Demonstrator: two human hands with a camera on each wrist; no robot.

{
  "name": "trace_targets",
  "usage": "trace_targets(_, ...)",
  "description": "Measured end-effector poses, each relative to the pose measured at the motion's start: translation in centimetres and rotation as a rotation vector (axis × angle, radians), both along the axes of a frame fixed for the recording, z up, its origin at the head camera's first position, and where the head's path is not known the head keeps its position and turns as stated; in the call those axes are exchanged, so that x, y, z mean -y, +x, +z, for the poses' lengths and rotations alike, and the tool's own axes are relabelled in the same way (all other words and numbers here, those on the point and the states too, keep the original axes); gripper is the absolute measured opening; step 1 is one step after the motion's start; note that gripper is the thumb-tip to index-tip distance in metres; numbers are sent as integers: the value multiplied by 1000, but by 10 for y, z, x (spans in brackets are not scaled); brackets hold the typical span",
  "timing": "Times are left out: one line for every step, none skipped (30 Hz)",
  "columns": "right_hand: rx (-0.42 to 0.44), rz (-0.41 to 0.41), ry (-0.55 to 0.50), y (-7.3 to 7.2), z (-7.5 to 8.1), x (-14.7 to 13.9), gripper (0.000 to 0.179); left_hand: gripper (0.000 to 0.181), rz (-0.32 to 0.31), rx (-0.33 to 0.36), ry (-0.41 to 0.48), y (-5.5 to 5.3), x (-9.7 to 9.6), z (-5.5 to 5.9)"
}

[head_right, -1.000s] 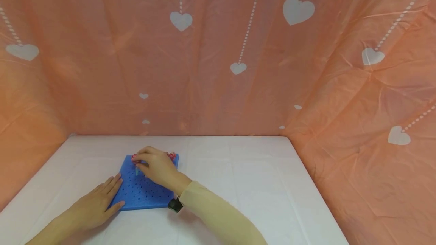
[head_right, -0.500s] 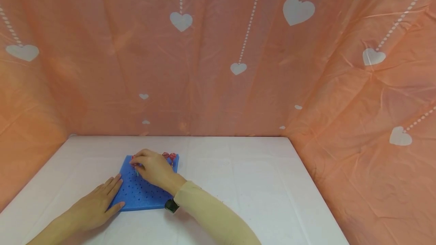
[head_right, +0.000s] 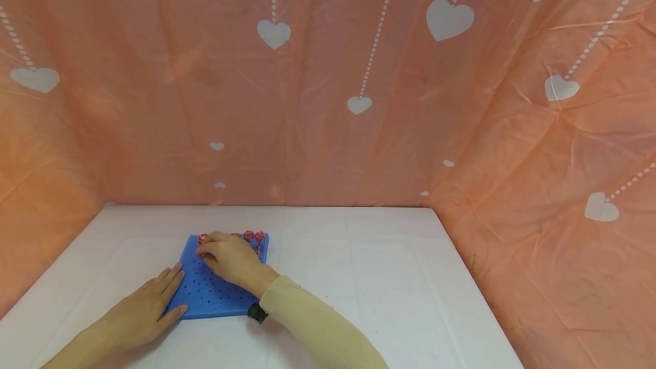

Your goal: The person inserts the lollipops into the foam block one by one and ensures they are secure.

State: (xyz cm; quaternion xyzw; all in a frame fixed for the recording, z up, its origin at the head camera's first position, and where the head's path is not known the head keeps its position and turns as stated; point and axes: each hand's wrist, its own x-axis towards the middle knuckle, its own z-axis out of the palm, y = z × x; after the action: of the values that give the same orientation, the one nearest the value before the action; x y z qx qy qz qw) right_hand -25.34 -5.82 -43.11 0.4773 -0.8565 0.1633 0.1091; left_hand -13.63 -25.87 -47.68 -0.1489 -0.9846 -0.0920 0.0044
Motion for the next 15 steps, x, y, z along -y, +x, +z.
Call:
trace_targets(-3,4,8,0,-1,0,22,77,-2,-2,-1,0,0,0)
trace_targets(-4,9,15,0,-1,0,22,78,-1,-2,0,0,0,-1)
trace_targets(-3,11,18,0,-1,0,22,78,0,-1,0,0,0,-1)
trace_targets(0,12,17,0,-2,0,22,78,-1,0,1,0,0,-2)
trace_targets(2,11,14,0,-2,0,22,78,-1,0,3,0,0,-2)
trace_targets(6,11,8,0,-3,0,21,78,-3,-1,4,0,0,-3)
trace_targets(6,10,4,-1,-3,0,21,78,-1,1,6,0,0,-3)
trace_targets(8,9,0,-1,-3,0,21,78,-2,-2,6,0,1,-4)
trace_targets(9,7,-1,-1,-4,0,21,78,-2,-5,6,-1,1,-4)
trace_targets(11,6,-3,-1,-4,0,21,78,-4,-7,5,-1,2,-4)
trace_targets(13,4,-5,-1,-4,0,21,78,-3,-12,5,-1,2,-5)
trace_targets(14,3,-5,-1,-4,0,22,78,-4,-14,1,-1,2,-4)
trace_targets(13,1,-4,-1,-4,0,22,78,-4,-15,0,-1,2,-4)
trace_targets(15,-1,-2,-1,-3,0,23,78,-8,-21,-4,-1,3,-5)
trace_targets(19,-2,1,-1,-3,0,24,78,-6,-23,-3,-1,3,-4)
